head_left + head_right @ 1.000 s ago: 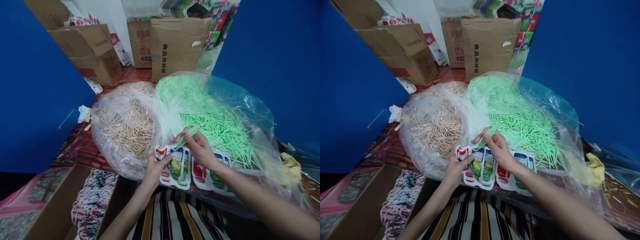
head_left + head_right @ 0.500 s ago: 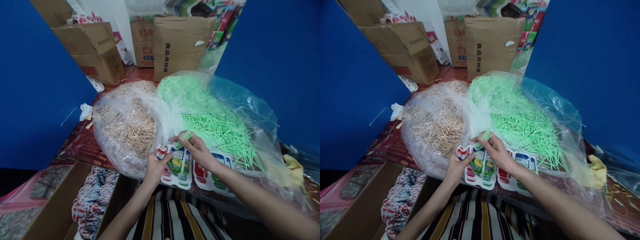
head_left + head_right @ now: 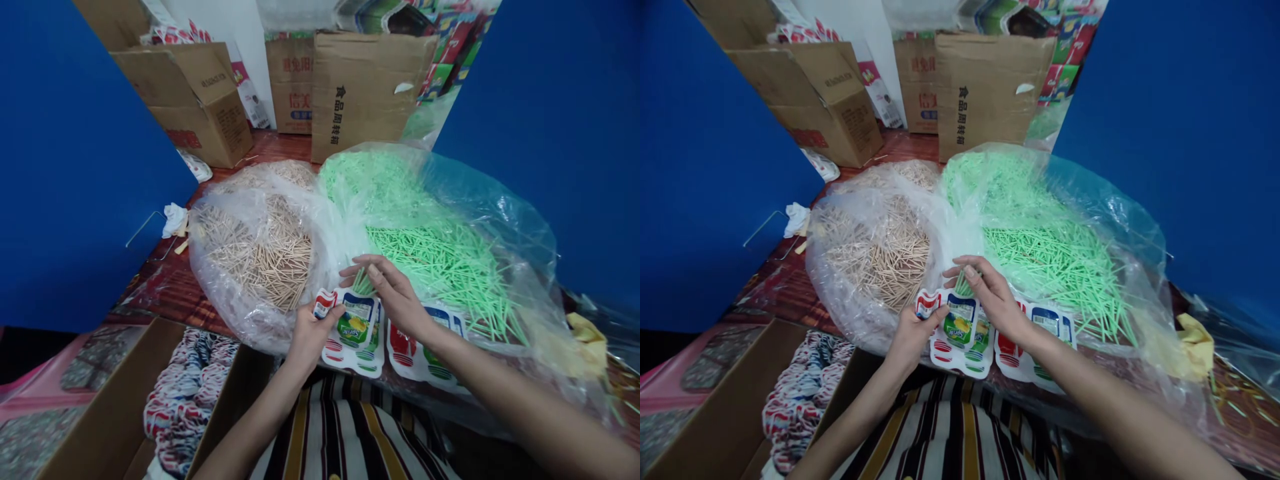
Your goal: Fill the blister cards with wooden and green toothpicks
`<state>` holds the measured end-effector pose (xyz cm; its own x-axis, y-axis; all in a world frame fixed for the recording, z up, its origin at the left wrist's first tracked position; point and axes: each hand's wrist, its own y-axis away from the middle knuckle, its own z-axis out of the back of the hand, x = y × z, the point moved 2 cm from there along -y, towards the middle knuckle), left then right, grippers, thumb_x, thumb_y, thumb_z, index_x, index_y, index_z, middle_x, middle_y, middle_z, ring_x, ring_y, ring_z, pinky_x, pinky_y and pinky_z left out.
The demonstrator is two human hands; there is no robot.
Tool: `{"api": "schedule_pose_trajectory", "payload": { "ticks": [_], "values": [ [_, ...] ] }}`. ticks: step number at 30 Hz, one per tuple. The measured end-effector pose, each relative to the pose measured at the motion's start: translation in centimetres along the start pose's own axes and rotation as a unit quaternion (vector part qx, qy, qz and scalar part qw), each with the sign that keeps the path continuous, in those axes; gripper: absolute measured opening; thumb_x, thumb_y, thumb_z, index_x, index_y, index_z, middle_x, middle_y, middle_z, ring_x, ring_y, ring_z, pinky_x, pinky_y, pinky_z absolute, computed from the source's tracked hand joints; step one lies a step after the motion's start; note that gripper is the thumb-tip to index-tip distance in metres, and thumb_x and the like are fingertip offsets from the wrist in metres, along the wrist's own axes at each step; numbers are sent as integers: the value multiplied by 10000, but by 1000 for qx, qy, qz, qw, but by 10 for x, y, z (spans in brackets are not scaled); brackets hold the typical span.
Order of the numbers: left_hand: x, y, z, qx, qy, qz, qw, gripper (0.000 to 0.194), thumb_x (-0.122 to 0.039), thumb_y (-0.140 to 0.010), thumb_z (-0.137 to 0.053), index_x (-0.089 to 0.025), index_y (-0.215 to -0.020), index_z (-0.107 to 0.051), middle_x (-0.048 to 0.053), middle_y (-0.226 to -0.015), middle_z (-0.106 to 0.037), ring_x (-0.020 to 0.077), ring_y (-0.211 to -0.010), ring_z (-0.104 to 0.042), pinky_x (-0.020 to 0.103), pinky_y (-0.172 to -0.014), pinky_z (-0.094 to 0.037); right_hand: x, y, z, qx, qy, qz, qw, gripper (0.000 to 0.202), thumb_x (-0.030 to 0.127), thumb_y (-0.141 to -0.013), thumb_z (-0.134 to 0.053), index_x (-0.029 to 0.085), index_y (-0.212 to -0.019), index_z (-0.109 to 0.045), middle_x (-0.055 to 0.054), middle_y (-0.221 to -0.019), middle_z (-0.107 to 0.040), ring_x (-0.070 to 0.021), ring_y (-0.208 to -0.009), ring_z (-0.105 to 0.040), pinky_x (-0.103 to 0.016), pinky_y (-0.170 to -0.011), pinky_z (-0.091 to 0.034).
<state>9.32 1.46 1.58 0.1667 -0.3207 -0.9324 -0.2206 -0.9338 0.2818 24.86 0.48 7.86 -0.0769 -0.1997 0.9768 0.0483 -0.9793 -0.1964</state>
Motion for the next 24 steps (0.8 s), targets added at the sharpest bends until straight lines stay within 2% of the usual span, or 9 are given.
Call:
{"api": "schedule_pose_trajectory", "payload": {
  "ticks": [3,6,9,12,14,17,21,24],
  "values": [
    [-3,2,0,-10,8,9,1000,231,-310,-622,-773,-128,-745,-703,14,-699,-703,138,-636,-618,254,-677,-498,0,3,2,69,133,20,989,316,351,-958,-370,222,-1101,-620,-55,-1111,-659,-190,-1032,-609,-334,-901,-459],
    [-7,5,0,-5,20,17,1000,231,-311,-622,-773,-128,-747,-707,12,-696,-704,135,-621,-616,248,-645,-500,-1,6,4,130,197,43,971,327,342,-944,-405,242,-1209,-568,-48,-1187,-630,-195,-1092,-583,-338,-931,-449],
    [-7,5,1,2,43,23,999,254,-310,-628,-771,-138,-806,-713,22,-752,-722,156,-664,-640,269,-666,-514,-2,9,6,121,234,69,962,394,336,-919,-460,259,-1306,-474,-61,-1269,-574,-212,-1162,-536,-372,-966,-434],
    [-5,4,3,-8,46,22,999,246,-310,-629,-772,-139,-796,-711,24,-743,-723,168,-663,-647,280,-664,-517,-4,12,4,133,259,85,953,443,332,-890,-517,270,-1323,-450,-72,-1278,-558,-231,-1172,-523,-410,-970,-435],
    [-4,4,4,-13,52,22,998,241,-306,-626,-774,-141,-788,-708,25,-740,-723,173,-666,-650,285,-666,-518,-5,12,3,122,246,82,958,457,324,-877,-541,267,-1320,-442,-77,-1283,-551,-234,-1178,-518,-422,-976,-433],
    [-4,4,5,-13,63,22,998,245,-305,-623,-777,-146,-796,-708,26,-761,-727,172,-674,-650,288,-673,-518,-6,12,5,81,242,95,962,405,309,-857,-573,250,-1246,-481,-89,-1291,-539,-235,-1183,-511,-423,-974,-434],
    [-7,5,7,-20,43,-1,999,231,-295,-610,-787,-135,-756,-705,17,-725,-718,152,-642,-634,260,-647,-505,-8,12,4,115,291,119,942,281,327,-826,-614,222,-1082,-561,-106,-1230,-574,-252,-1141,-532,-426,-942,-443],
    [-8,5,8,-16,53,-10,998,234,-293,-614,-786,-130,-760,-702,23,-727,-720,157,-648,-640,265,-651,-510,-9,13,4,106,268,82,954,336,341,-788,-660,218,-1082,-551,-99,-1140,-616,-244,-1056,-579,-404,-899,-467]
  ]
}}
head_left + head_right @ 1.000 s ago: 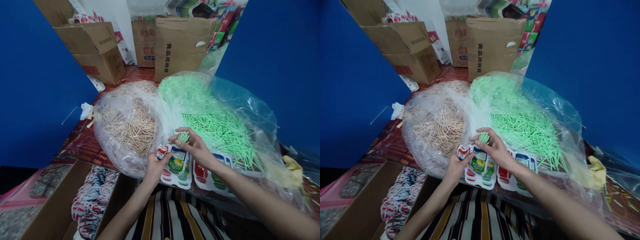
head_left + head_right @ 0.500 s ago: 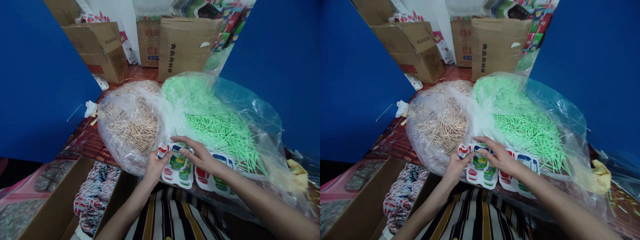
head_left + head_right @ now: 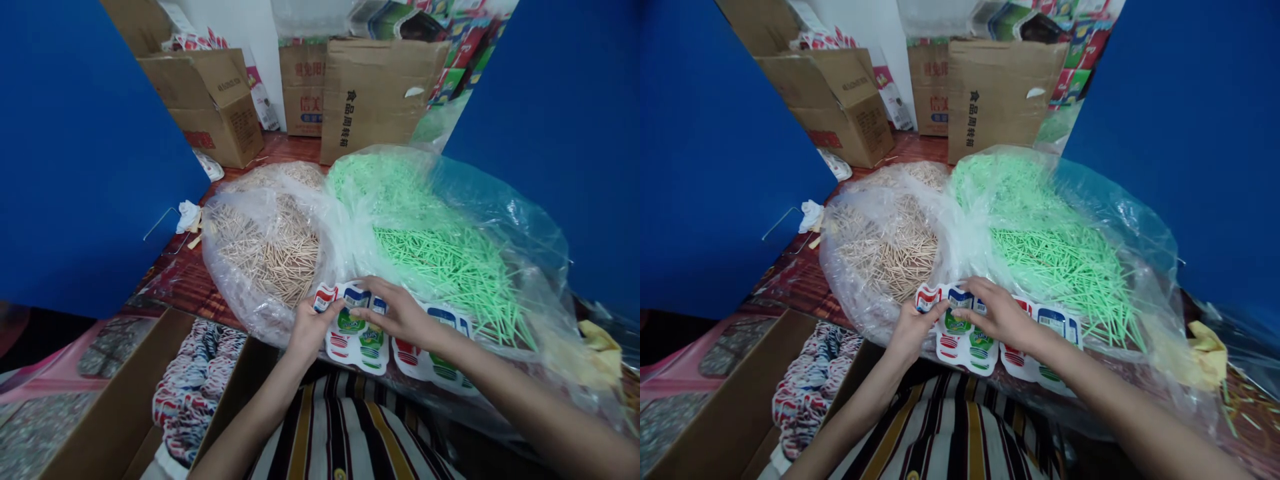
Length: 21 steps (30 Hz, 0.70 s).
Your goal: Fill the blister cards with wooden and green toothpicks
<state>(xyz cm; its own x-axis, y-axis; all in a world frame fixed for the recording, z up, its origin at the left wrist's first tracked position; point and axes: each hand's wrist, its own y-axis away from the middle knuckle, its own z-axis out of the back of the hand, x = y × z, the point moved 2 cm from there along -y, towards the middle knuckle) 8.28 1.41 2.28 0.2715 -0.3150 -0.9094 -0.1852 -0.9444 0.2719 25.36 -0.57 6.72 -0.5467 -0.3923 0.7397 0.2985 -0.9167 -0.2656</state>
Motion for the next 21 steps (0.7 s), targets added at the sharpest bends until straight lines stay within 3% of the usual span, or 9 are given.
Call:
{"api": "schedule_pose_trajectory", "payload": {
  "ticks": [4,7,9,13,21],
  "values": [
    [-1,0,-1,6,39,5,999,270,-304,-636,-776,-124,-819,-694,51,-782,-729,177,-677,-659,289,-659,-524,-1,0,-6,-45,-166,-110,979,613,334,-690,-752,210,-1210,-452,-62,-1016,-660,-212,-908,-643,-370,-795,-527],
    [-4,1,-4,21,52,11,998,293,-308,-646,-770,-123,-857,-685,60,-790,-730,187,-681,-665,299,-655,-527,-3,0,-16,-7,-278,-184,943,423,358,-694,-737,163,-1035,-579,-49,-886,-698,-209,-816,-669,-361,-732,-552],
    [-7,3,-5,37,62,19,997,299,-302,-653,-766,-123,-876,-679,64,-796,-732,194,-690,-670,314,-672,-531,-5,0,-19,-15,-312,-211,926,333,364,-695,-730,152,-926,-619,-48,-847,-709,-210,-783,-677,-368,-721,-559],
    [-12,7,-2,54,67,30,996,309,-290,-644,-772,-119,-885,-679,73,-808,-737,197,-693,-679,331,-701,-536,-11,3,-19,-58,-338,-232,910,347,371,-657,-756,151,-900,-641,-50,-831,-722,-216,-746,-687,-391,-713,-571],
    [-7,5,5,8,49,2,999,261,-273,-593,-800,-121,-781,-701,52,-707,-733,178,-597,-663,314,-630,-537,-14,9,-20,-93,-394,-238,883,346,345,-579,-810,163,-846,-686,-39,-803,-738,-219,-717,-697,-380,-700,-581]
  ]
}}
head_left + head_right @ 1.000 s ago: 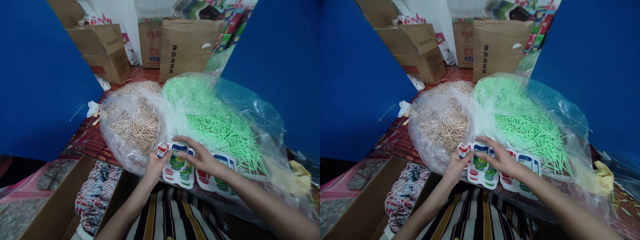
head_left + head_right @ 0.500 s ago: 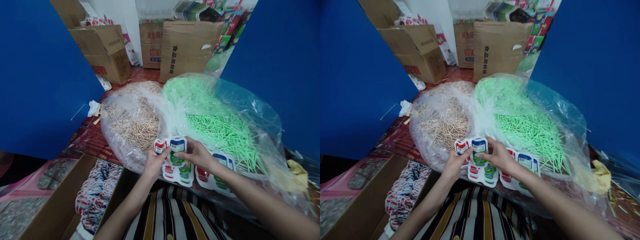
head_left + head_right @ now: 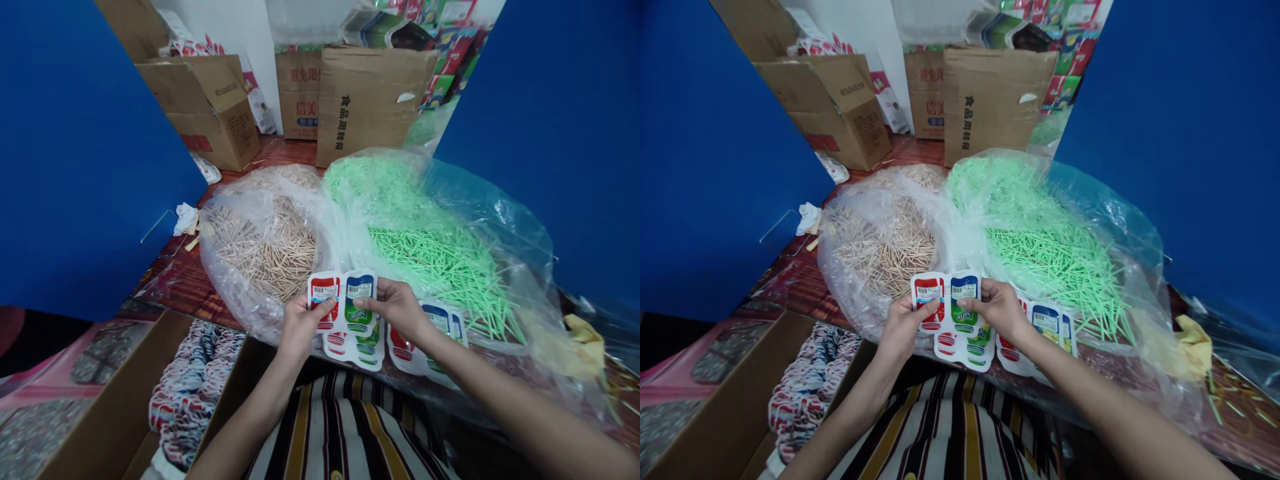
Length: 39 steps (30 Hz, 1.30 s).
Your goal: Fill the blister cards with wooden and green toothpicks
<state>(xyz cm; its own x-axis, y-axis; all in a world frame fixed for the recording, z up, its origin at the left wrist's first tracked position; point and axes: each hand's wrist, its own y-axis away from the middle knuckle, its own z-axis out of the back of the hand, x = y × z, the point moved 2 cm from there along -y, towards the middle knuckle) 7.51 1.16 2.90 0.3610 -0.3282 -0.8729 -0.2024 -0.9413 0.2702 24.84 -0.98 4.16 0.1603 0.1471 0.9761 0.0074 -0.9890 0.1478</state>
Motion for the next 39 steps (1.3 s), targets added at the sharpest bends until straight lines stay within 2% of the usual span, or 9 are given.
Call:
{"api": "schedule_pose_trajectory", "payload": {
  "ticks": [11,15,20,25,28,30,33,36,39],
  "values": [
    [15,10,-6,42,-43,75,995,374,-302,-565,-816,-123,-870,-694,63,-777,-742,190,-634,-677,318,-633,-556,-14,40,9,-58,35,22,997,397,432,-597,-782,157,-865,-680,-32,-807,-723,-197,-730,-675,-371,-730,-565],
    [28,15,-20,69,-49,89,992,326,-302,-588,-800,-127,-842,-695,50,-734,-736,190,-594,-666,310,-580,-545,-19,61,24,-109,46,18,993,362,436,-570,-798,170,-769,-653,-17,-751,-704,-186,-683,-656,-365,-700,-563],
    [39,24,-51,129,-30,95,987,351,-288,-604,-790,-138,-907,-697,58,-789,-738,207,-683,-678,332,-668,-540,-15,86,47,-164,74,36,983,273,399,-655,-755,177,-735,-618,-16,-712,-678,-198,-692,-650,-346,-675,-550],
    [49,24,-78,184,-65,109,975,327,-299,-615,-777,-135,-884,-690,67,-797,-725,201,-702,-661,343,-719,-517,-9,105,70,-232,61,44,970,538,415,-680,-729,229,-1123,-488,-10,-737,-687,-207,-635,-649,-343,-600,-544],
    [54,17,-77,187,-201,38,961,312,-354,-653,-741,-144,-876,-682,46,-699,-680,177,-619,-610,310,-656,-488,-13,111,85,-284,228,44,930,670,444,-738,-660,229,-1304,-372,14,-655,-647,-193,-546,-604,-319,-538,-501],
    [50,11,-64,116,-337,-85,930,268,-388,-707,-691,-165,-854,-669,41,-687,-648,182,-630,-583,300,-647,-456,-20,114,94,-314,396,18,863,686,456,-791,-590,213,-1375,-325,28,-594,-595,-188,-490,-565,-302,-498,-446],
    [40,4,-38,10,-517,-232,824,204,-381,-793,-598,-179,-806,-626,82,-830,-650,231,-800,-589,339,-764,-425,-30,117,104,-325,561,-44,760,664,490,-841,-495,193,-1406,-314,1,-630,-596,-198,-478,-557,-294,-468,-392],
    [33,-4,-16,-54,-659,-208,721,260,-423,-811,-563,-167,-843,-594,108,-848,-645,268,-831,-592,355,-750,-419,-32,117,109,-332,632,-27,699,571,529,-843,-471,208,-1314,-462,-89,-890,-628,-240,-688,-618,-316,-523,-436],
    [32,-11,-6,-70,-706,-131,693,306,-444,-791,-586,-160,-903,-570,86,-796,-644,253,-793,-611,323,-699,-415,-22,113,111,-364,631,75,681,491,528,-829,-508,200,-1189,-578,-121,-1042,-573,-255,-890,-596,-343,-678,-484]
  ]
}}
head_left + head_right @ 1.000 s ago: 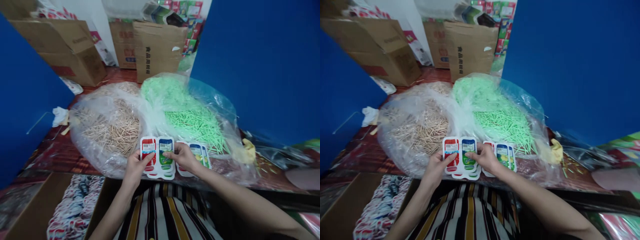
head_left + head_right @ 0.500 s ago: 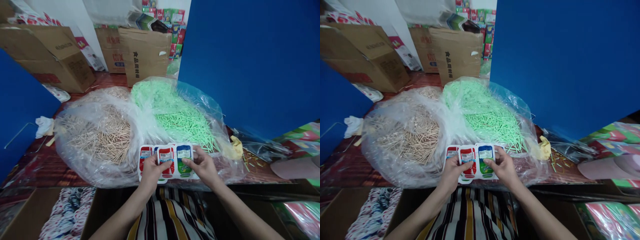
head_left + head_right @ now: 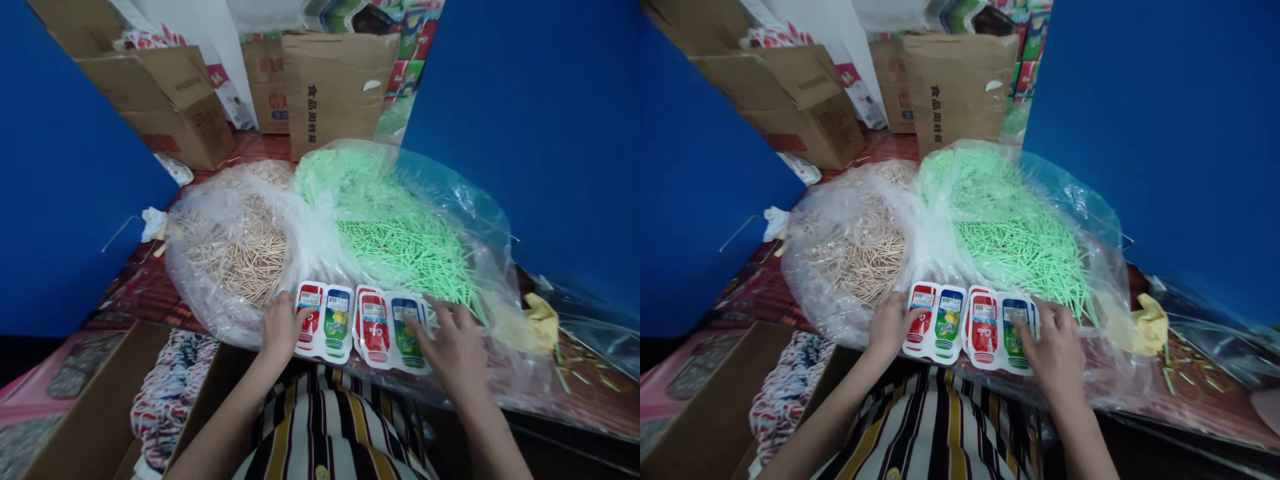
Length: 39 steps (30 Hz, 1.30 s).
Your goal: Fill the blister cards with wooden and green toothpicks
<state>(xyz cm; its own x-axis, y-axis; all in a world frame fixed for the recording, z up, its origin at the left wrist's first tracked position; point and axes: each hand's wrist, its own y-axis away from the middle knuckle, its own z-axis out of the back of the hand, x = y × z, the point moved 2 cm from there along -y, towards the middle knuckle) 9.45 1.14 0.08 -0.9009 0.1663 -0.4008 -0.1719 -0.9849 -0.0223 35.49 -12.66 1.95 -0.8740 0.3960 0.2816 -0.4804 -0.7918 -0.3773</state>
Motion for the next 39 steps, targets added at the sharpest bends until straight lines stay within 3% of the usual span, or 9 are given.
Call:
{"api": "schedule_pose_trajectory", "payload": {
  "ticks": [3,9,14,22,26,29,33,36,39],
  "values": [
    [4,-5,-5,28,19,55,998,297,-419,-756,-638,-172,-902,-560,31,-691,-617,212,-691,-606,287,-635,-392,10,-16,7,-48,-82,30,995,404,473,-843,-533,193,-1124,-612,-89,-998,-594,-205,-835,-599,-320,-736,-481],
    [9,-9,-14,-16,119,71,990,160,-278,-701,-695,-183,-751,-575,-24,-597,-564,147,-584,-550,243,-579,-364,43,-52,19,-37,-181,89,979,248,379,-855,-569,209,-1021,-640,-23,-868,-638,-147,-717,-610,-268,-669,-462],
    [10,-6,-16,-29,209,73,975,150,-226,-729,-646,-171,-621,-557,-23,-566,-590,121,-535,-538,228,-550,-362,58,-65,19,-13,-220,129,967,234,362,-861,-567,214,-1026,-642,-12,-819,-646,-143,-718,-618,-258,-664,-461],
    [0,14,3,-122,193,24,973,155,-216,-840,-517,-184,-786,-659,36,-768,-702,167,-707,-626,265,-682,-435,67,-64,5,53,-244,211,945,223,339,-882,-539,205,-1036,-630,-24,-844,-644,-159,-757,-616,-278,-696,-463],
    [-13,29,20,-149,236,-30,960,156,-204,-858,-496,-180,-813,-644,41,-797,-686,169,-751,-617,271,-720,-442,86,-56,-2,81,-243,272,927,255,324,-896,-511,190,-1095,-598,-70,-968,-629,-216,-919,-580,-342,-810,-451],
    [-26,37,33,-117,339,-45,932,140,-221,-856,-512,-175,-787,-625,22,-751,-654,149,-717,-599,246,-685,-448,105,-46,-5,111,-267,313,905,349,307,-892,-517,177,-1216,-516,-103,-1105,-580,-245,-1047,-516,-377,-890,-418],
    [-39,36,43,-54,447,-15,893,128,-264,-850,-532,-175,-796,-607,-7,-700,-616,124,-650,-569,216,-628,-446,118,-41,-5,159,-349,315,868,133,234,-927,-454,197,-977,-571,-48,-926,-602,-185,-895,-548,-320,-800,-429],
    [-41,32,40,5,491,7,871,130,-295,-805,-600,-170,-838,-613,1,-742,-635,139,-688,-584,222,-642,-456,119,-43,-3,173,-367,294,865,132,233,-933,-444,191,-891,-562,-29,-813,-578,-164,-785,-549,-290,-709,-420],
    [-38,30,31,59,510,27,858,198,-354,-784,-618,-158,-775,-601,-9,-655,-597,127,-588,-540,215,-548,-428,122,-47,-3,168,-353,314,865,132,242,-929,-455,188,-864,-556,-24,-780,-562,-165,-764,-538,-290,-703,-405]
  ]
}}
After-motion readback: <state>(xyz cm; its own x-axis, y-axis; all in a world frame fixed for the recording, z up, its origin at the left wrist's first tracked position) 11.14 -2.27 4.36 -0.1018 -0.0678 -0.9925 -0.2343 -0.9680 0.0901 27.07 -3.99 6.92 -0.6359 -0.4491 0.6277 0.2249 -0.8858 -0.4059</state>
